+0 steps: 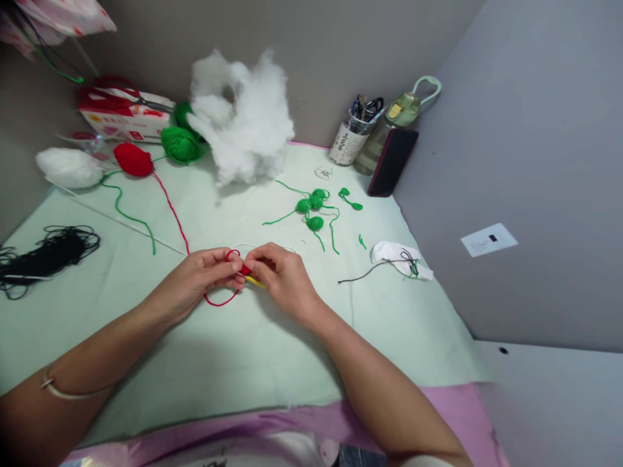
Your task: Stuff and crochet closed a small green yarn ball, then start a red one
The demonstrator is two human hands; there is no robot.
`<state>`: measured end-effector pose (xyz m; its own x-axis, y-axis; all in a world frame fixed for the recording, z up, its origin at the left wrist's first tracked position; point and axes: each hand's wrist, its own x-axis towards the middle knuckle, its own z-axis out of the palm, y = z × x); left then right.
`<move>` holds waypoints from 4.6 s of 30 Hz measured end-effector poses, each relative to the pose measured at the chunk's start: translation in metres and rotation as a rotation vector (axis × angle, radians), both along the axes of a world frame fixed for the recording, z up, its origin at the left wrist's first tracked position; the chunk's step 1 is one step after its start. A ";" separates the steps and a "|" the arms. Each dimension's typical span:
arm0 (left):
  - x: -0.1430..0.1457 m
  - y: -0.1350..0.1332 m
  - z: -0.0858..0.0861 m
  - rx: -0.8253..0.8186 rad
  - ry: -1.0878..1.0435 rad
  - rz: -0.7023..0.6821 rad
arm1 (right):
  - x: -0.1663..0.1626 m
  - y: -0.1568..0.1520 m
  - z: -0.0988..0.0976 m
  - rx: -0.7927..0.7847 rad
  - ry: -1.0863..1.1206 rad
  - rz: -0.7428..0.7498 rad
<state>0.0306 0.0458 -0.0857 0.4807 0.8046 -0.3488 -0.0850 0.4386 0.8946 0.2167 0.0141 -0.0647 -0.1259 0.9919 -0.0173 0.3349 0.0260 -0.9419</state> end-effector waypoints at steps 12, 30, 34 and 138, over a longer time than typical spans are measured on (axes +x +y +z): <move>0.007 -0.011 0.006 0.212 0.172 0.097 | -0.004 0.004 -0.005 -0.220 0.173 -0.058; 0.009 -0.017 0.005 0.291 0.129 0.173 | -0.011 0.003 -0.006 -0.241 0.311 -0.110; 0.009 -0.016 0.004 0.313 0.132 0.187 | -0.011 0.002 -0.007 -0.218 0.276 -0.115; 0.002 -0.009 0.001 0.101 0.040 0.038 | -0.005 -0.004 -0.011 0.014 0.079 -0.025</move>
